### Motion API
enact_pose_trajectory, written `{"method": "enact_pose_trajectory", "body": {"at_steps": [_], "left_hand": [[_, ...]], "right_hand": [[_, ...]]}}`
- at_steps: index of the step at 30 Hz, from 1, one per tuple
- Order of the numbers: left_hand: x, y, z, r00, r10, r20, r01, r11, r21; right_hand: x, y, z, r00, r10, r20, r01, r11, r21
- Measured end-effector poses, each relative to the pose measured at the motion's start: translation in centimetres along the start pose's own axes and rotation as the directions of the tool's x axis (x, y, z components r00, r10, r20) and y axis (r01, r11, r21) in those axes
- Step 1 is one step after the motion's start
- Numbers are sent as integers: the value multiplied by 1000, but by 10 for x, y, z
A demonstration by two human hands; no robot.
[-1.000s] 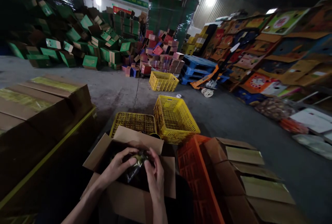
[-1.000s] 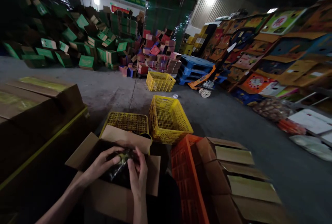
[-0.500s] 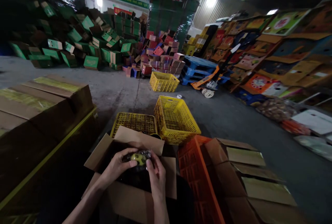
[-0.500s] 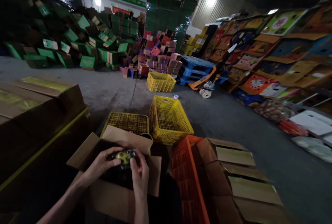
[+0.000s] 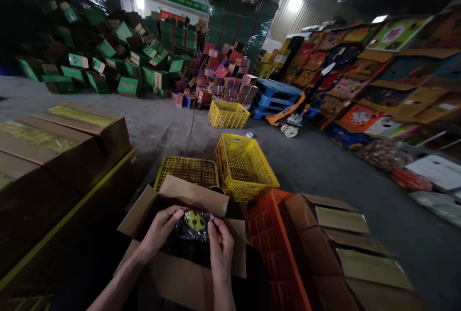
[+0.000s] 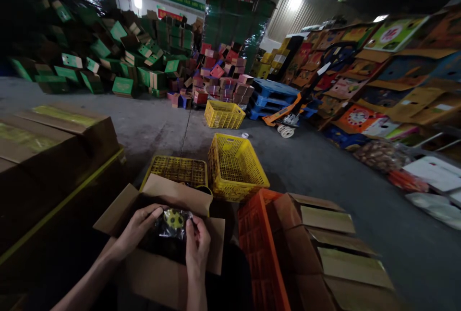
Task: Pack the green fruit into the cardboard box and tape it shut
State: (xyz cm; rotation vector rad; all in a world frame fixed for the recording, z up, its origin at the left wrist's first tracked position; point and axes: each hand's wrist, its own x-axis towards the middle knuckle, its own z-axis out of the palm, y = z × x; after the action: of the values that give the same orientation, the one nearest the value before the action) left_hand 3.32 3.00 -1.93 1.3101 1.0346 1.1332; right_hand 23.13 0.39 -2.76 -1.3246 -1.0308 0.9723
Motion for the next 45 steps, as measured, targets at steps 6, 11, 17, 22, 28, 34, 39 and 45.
{"method": "enact_pose_trajectory", "body": {"at_steps": [6, 11, 17, 22, 28, 34, 39, 45], "left_hand": [[-2, 0, 1, 997, -74, -19, 69, 981, -179], [-7, 0, 0, 983, -144, 114, 172, 942, -287], [-8, 9, 0, 999, -47, 27, 51, 973, -223], [-7, 8, 1, 998, -61, 6, 61, 960, -272], [-8, 6, 0, 998, -51, 42, 60, 971, -230], [-3, -3, -2, 997, -58, 42, 68, 955, -288], [-1, -1, -3, 999, -28, -18, 22, 967, -254], [-4, 3, -3, 998, -43, -34, 34, 969, -244]], "right_hand": [[2, 10, -4, 994, -114, -8, 114, 992, 53], [1, 10, -7, 967, -245, 75, 244, 969, 28], [-1, 5, -6, 967, -232, 101, 236, 972, -24], [-3, -5, 2, 995, -71, 69, 62, 989, 132], [0, 2, 7, 988, -44, 145, 26, 992, 126], [1, 10, 1, 992, -117, 52, 116, 993, 25], [-7, 5, -3, 898, -431, -84, 375, 853, -362], [-20, 3, 10, 848, -425, 317, 518, 535, -668]]}}
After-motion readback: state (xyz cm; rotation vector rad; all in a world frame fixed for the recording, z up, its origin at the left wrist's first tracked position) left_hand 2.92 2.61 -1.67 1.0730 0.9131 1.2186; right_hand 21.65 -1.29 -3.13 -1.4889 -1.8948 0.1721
